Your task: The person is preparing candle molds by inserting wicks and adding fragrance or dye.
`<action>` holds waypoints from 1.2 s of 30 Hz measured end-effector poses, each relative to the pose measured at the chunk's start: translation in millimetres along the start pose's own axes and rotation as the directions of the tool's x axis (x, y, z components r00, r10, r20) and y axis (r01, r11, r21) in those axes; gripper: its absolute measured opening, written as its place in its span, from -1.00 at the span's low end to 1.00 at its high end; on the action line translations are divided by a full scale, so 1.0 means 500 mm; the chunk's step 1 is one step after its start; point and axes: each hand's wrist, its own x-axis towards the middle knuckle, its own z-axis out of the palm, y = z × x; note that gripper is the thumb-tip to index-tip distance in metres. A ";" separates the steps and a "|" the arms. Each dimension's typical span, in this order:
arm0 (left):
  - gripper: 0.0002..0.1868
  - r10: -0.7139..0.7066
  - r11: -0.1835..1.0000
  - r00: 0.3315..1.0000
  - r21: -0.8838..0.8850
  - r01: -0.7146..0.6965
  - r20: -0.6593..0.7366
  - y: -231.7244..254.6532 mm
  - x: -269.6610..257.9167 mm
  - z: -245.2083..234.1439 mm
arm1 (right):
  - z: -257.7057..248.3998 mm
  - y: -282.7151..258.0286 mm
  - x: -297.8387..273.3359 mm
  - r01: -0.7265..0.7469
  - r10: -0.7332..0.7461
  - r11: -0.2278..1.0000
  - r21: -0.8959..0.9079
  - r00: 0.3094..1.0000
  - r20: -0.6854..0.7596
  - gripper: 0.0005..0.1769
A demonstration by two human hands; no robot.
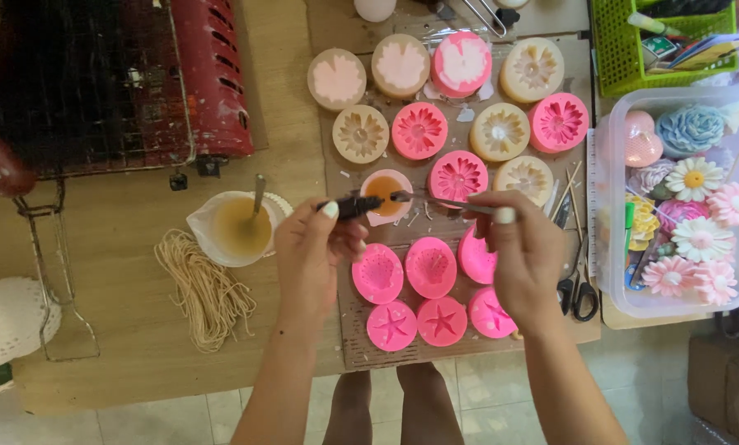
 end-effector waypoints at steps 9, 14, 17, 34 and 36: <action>-0.57 -0.246 0.747 0.929 -0.556 0.364 0.278 -0.219 -0.030 -0.180 | 0.095 -0.055 0.060 0.685 -0.267 0.468 -0.559 0.712 0.649 -0.75; -0.54 -0.112 0.574 0.834 -0.650 0.498 0.540 -0.292 -0.024 -0.214 | 0.125 -0.080 0.077 0.710 -0.203 0.464 -0.530 0.668 0.716 -0.78; -0.53 -0.052 0.607 0.840 -0.650 0.457 0.541 -0.282 -0.026 -0.210 | 0.131 -0.084 0.084 0.712 -0.186 0.338 -0.616 0.692 0.697 -0.82; -0.55 -0.067 0.632 0.823 -0.614 0.472 0.564 -0.261 -0.027 -0.205 | 0.151 -0.094 0.093 0.771 -0.127 0.321 -0.551 0.611 0.781 -0.80; -0.55 -0.068 0.630 0.823 -0.615 0.474 0.565 -0.260 -0.025 -0.203 | 0.152 -0.096 0.095 0.780 -0.168 0.322 -0.536 0.605 0.779 -0.77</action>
